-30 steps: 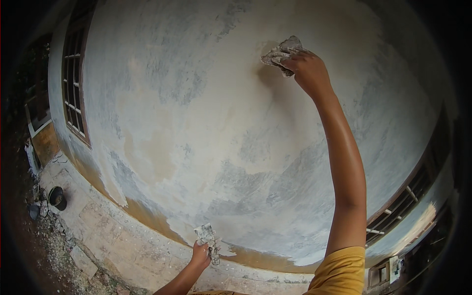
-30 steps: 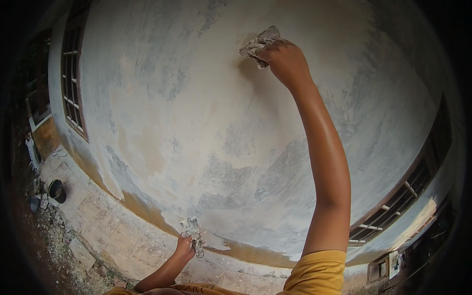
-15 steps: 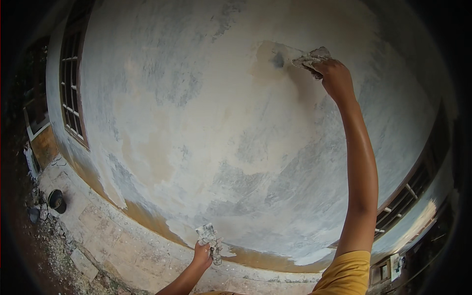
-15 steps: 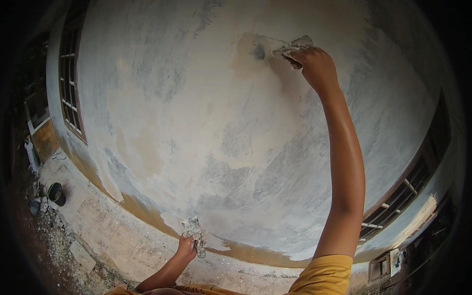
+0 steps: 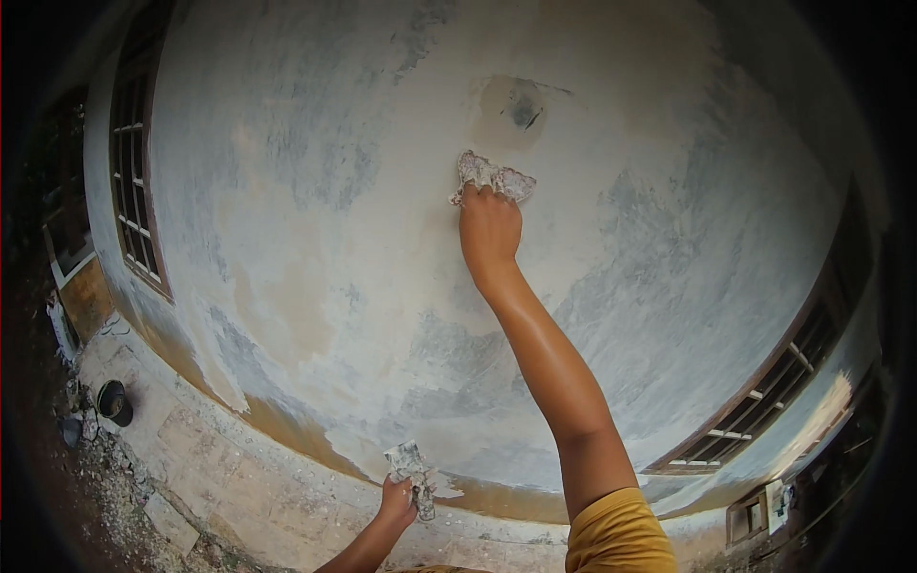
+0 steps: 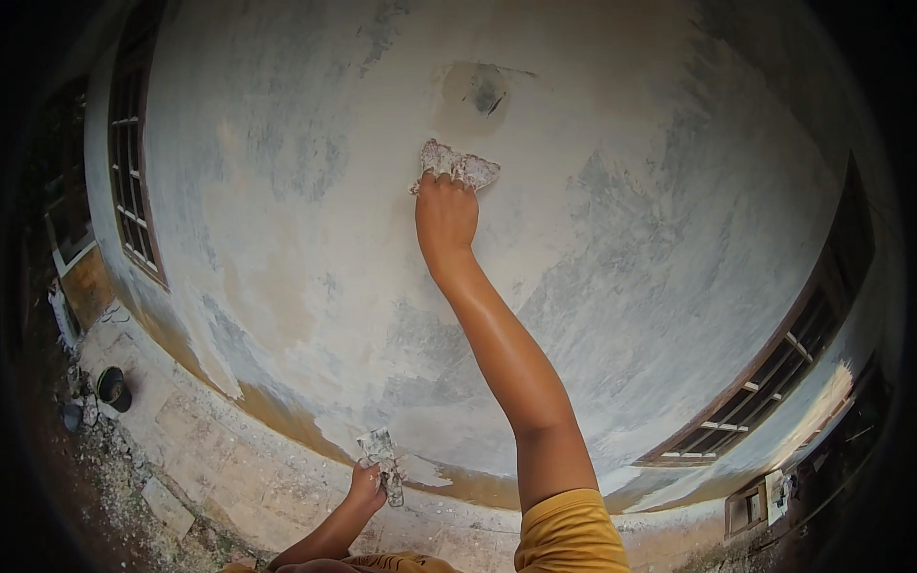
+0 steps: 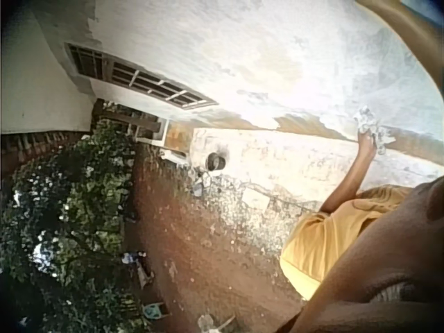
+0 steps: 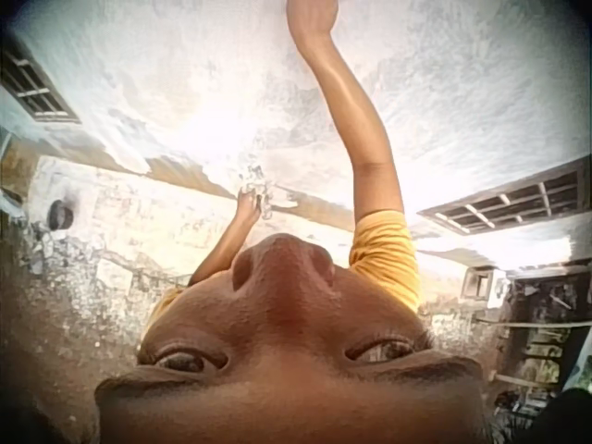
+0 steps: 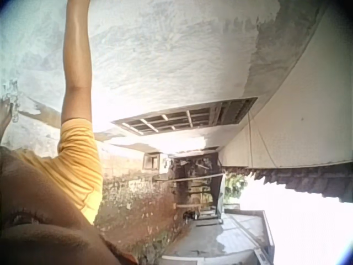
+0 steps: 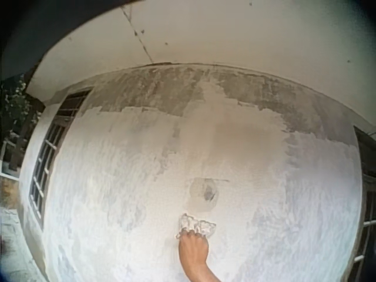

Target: The person applies wall compound to an exterior wall using two spatulas.

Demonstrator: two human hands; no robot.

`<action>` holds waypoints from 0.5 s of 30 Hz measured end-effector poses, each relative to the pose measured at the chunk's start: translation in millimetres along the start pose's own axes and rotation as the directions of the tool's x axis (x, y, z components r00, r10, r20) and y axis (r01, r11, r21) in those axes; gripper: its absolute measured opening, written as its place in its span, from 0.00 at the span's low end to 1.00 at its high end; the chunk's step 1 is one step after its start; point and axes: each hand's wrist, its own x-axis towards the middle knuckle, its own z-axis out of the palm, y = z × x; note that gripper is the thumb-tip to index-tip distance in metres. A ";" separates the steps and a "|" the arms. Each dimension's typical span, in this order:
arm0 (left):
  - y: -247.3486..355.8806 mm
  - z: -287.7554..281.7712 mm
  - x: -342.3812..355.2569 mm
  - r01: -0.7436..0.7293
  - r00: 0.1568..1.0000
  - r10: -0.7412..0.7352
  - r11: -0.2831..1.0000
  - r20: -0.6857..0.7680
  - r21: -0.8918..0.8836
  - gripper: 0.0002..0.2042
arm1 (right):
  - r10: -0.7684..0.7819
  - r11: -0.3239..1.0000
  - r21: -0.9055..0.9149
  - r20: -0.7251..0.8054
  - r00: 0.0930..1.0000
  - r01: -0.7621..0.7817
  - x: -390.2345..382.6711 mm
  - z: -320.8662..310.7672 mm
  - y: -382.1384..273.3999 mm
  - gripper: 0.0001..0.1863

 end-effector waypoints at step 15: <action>3.2 4.0 1.6 -0.040 0.999 0.040 0.999 -0.013 0.008 0.16 | -0.017 0.996 -0.090 0.004 1.000 0.018 51.8 3.6 26.5 0.02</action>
